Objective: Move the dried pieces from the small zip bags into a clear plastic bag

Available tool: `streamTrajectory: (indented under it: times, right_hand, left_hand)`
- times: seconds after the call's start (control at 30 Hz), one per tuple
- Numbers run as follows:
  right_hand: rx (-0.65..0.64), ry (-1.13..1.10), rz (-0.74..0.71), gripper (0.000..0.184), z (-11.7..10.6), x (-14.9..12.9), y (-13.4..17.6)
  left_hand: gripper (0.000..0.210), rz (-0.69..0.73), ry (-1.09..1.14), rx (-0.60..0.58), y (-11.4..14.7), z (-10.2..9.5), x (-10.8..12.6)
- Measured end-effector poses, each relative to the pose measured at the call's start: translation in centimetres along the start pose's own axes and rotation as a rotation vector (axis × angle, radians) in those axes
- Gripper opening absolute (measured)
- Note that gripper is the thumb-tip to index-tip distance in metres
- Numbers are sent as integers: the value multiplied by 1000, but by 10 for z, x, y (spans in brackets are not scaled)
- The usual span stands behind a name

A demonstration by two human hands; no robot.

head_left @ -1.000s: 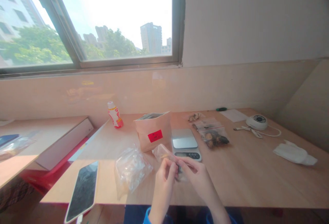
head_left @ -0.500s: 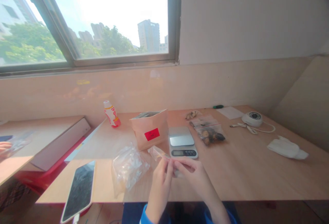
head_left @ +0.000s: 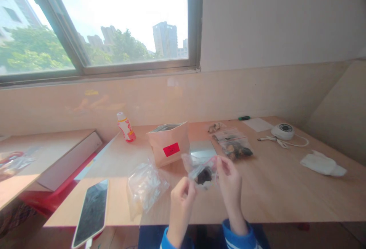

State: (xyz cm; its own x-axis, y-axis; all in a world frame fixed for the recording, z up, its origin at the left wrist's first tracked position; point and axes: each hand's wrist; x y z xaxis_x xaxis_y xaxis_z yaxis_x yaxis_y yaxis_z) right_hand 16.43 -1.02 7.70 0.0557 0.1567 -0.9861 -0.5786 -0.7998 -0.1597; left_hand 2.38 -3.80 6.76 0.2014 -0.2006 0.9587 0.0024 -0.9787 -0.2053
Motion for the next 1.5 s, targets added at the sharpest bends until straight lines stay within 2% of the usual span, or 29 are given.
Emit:
streamTrajectory:
  times: [0.1,0.17,0.2,0.27,0.33,0.4,0.47,0.53,0.6,0.73,0.8,0.97,1.07,1.2,1.27,1.4,1.5]
  right_hand:
    - [-35,-43,-40,38,-1,-19,-15]
    - [-95,-83,-62,36,2,-32,-24]
    - [-144,-102,-59,35,5,-37,-29]
    - [-274,-110,-23,35,13,-43,-36]
    - [-416,-82,1,35,21,-44,-42]
    - [-501,-38,-38,34,26,-45,-44]
    - [-461,5,-155,35,28,-49,-44]
    - [-352,51,-308,34,26,-56,-40]
    - [-356,84,-399,25,22,-64,-34]
    - [-729,229,-359,18,21,-73,-22]
    - [-854,345,-352,18,27,-73,-20]
    - [-1009,527,-480,11,42,-77,-29]
    - [-1107,524,-553,9,45,-82,-38]
    - [-1286,439,-520,20,46,-85,-43]
    - [-1284,449,-502,18,49,-82,-43]
    - [-1162,452,-478,11,56,-77,-43]
    - [-1170,412,-431,10,58,-77,-43]
  left_hand:
    - [39,-2,188,-10,-6,-2,-7]
    - [38,-80,374,51,-13,2,-12]
    - [36,-131,478,54,-17,5,-14]
    - [48,-211,700,22,-23,10,-17]
    - [54,-239,859,-28,-26,14,-15]
    - [55,-233,927,-52,-28,14,-12]
    - [56,-228,921,-24,-30,11,-9]
    - [57,-239,880,49,-32,6,-9]
    - [56,-244,847,114,-33,1,-10]
    - [52,-208,812,134,-31,-7,-11]
    - [49,-197,816,117,-27,-10,-9]
    - [43,-217,918,9,-18,-14,-6]
    - [42,-183,839,6,-18,-15,-8]
    - [36,-163,706,33,-21,-15,-12]
    - [35,-152,683,42,-22,-15,-12]
    - [36,-151,711,124,-23,-15,-7]
    - [36,-156,713,158,-23,-17,-2]
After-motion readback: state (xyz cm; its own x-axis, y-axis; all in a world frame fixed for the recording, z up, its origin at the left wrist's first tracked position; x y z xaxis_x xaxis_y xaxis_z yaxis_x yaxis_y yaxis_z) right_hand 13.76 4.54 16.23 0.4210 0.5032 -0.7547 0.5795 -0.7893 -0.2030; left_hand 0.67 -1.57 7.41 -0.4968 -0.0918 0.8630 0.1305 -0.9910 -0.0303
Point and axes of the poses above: each hand's wrist, its own y-axis away from the middle knuckle, its own z-axis out of the palm, x = y × z, and after that the axes turned 1 degree about z, right-handed
